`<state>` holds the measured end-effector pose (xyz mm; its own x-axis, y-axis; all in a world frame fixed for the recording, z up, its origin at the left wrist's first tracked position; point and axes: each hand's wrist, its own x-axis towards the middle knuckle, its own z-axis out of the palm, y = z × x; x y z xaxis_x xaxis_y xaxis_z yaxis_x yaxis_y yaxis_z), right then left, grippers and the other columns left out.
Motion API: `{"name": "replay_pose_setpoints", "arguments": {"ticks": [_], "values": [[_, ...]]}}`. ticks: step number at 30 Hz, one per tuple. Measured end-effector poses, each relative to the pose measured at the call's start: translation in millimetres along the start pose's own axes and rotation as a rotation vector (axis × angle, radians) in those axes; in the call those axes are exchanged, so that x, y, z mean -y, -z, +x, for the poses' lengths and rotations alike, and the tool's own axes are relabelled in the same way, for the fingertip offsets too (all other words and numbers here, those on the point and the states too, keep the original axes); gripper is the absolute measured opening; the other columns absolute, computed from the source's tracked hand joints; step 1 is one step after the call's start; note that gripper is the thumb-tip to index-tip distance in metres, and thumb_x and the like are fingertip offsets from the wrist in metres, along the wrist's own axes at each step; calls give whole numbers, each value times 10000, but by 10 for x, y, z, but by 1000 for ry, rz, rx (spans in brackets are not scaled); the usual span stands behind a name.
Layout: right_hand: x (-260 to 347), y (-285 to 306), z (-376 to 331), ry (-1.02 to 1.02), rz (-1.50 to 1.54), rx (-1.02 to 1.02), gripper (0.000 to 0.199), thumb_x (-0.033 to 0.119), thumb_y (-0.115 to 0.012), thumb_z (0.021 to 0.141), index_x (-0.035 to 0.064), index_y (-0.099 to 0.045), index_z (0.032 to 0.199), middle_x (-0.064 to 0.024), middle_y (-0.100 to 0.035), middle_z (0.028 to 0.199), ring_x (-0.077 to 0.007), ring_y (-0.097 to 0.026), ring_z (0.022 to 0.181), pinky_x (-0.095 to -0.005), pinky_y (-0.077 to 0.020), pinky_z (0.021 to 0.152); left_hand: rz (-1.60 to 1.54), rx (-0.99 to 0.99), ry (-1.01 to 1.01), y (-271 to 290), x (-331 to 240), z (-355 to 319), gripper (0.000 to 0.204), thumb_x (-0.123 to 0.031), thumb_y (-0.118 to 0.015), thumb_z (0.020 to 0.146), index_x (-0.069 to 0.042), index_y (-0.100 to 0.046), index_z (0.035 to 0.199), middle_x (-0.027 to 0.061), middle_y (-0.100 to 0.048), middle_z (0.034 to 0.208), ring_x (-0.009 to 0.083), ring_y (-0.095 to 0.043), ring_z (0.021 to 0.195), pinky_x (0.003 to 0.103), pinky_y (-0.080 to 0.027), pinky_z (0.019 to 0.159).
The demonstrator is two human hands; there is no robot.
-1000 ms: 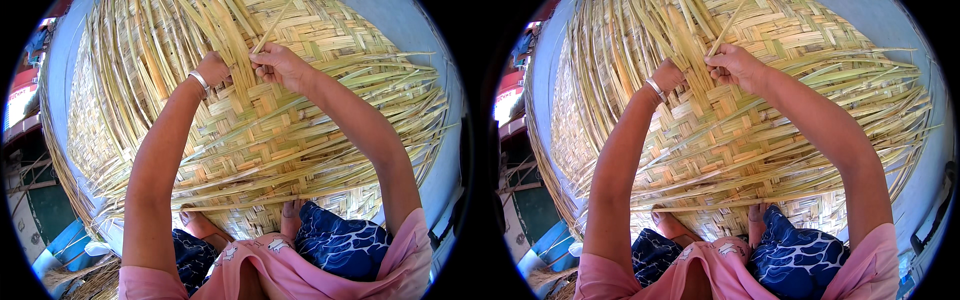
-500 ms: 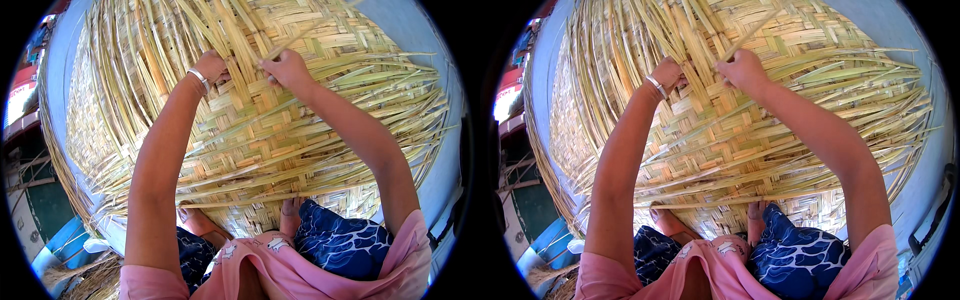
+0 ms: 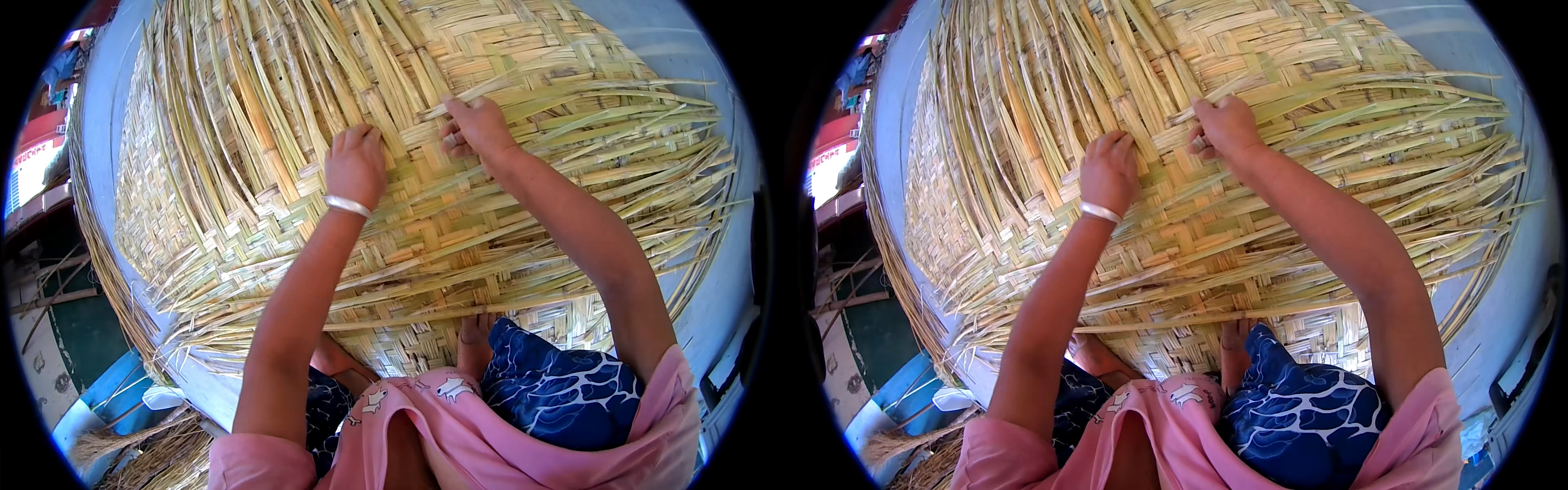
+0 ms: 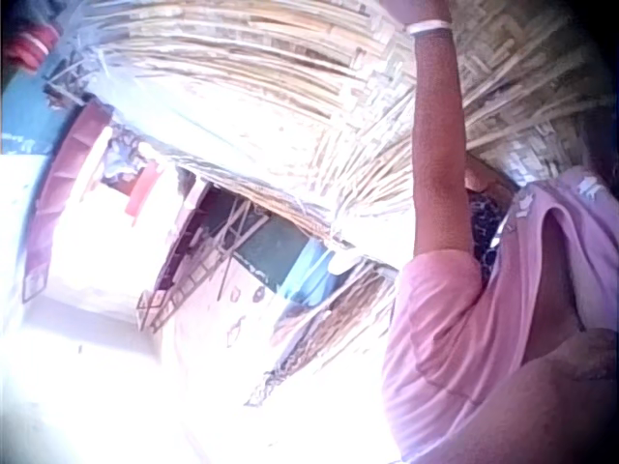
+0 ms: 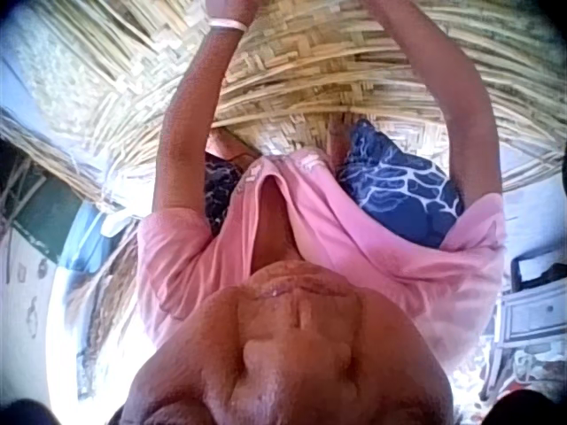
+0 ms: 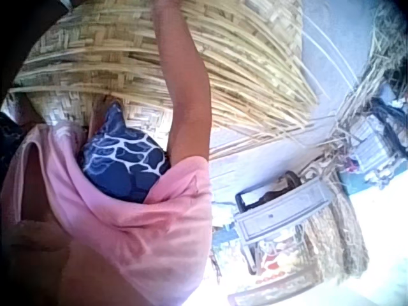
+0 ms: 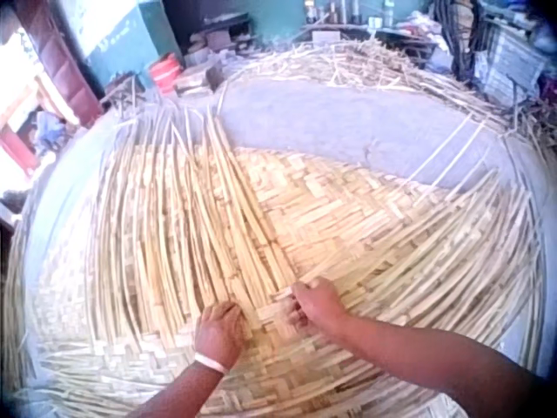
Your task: The person weaves a large mat using dried palm leaves, interlacing strips by hand to form a tight pattern. The person sits on the floor and works on the mat's surface, pulling and tucking the leaves into place.
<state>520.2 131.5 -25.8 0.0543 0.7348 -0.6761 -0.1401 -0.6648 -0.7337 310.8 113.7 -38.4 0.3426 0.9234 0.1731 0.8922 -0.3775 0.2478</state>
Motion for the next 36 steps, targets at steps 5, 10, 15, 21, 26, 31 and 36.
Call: {"name": "replay_pose_setpoints", "arguments": {"ticks": [5, 10, 15, 21, 26, 31, 36], "values": [[-36, 174, -57, 15, 124, -4, 353, 360, -555, 932, 7, -540, 950, -69, -616, 797, -147, -627, 622, -274, -512, 510, -319, -148, 223, 104, -62, 351, 131, -115, -621, 818, -40, -636, 924, 150, -608, 974, 348, -601, 840, 404, -513, 730], [-87, 267, -71, 110, 211, 90, 351, 294, -561, 938, -43, -519, 1025, -89, -609, 854, -173, -640, 685, -279, -523, 550, -354, 161, -51, -26, -547, 621, 266, -171, -624, 824, -75, -634, 1072, 160, -603, 1044, 347, -619, 876, 414, -515, 750], [-39, 444, -54, 211, 109, 222, 341, 197, -581, 920, -58, -537, 1142, -97, -628, 979, -170, -641, 751, -257, -546, 644, -437, 331, 99, -34, -600, 783, 224, -219, -687, 784, -31, -682, 905, 177, -640, 916, 326, -632, 836, 385, -509, 726], [174, 304, 184, 234, -72, 212, 358, 86, -583, 849, -44, -526, 1178, -114, -632, 940, -168, -649, 703, -285, -560, 606, -863, 65, 518, -146, -678, 685, 183, -152, -701, 821, 18, -637, 798, 47, -602, 630, 105, -565, 501, 251, -469, 456], [281, 183, 358, 57, -214, 226, 271, 94, -601, 841, -15, -549, 1083, -72, -613, 852, -123, -608, 602, -256, -494, 499, -1153, 41, 784, -185, -711, 687, 183, -140, -661, 847, 35, -614, 820, 75, -604, 650, 134, -614, 527, 259, -500, 430], [157, 240, 335, 144, -125, 271, 218, 120, -631, 847, 16, -554, 1023, -35, -604, 830, -90, -603, 629, -239, -459, 509, -1148, 105, 855, -358, -649, 718, 159, -107, -608, 864, 52, -610, 870, 94, -623, 716, 151, -635, 567, 270, -532, 465], [57, 285, 271, 223, -49, 345, 309, 144, -652, 856, 12, -547, 1115, -39, -596, 873, -112, -619, 713, -244, -501, 611, -846, 255, 435, -518, -483, 679, 140, -67, -563, 880, 60, -609, 915, 97, -640, 760, 152, -645, 676, 277, -552, 583]]}}
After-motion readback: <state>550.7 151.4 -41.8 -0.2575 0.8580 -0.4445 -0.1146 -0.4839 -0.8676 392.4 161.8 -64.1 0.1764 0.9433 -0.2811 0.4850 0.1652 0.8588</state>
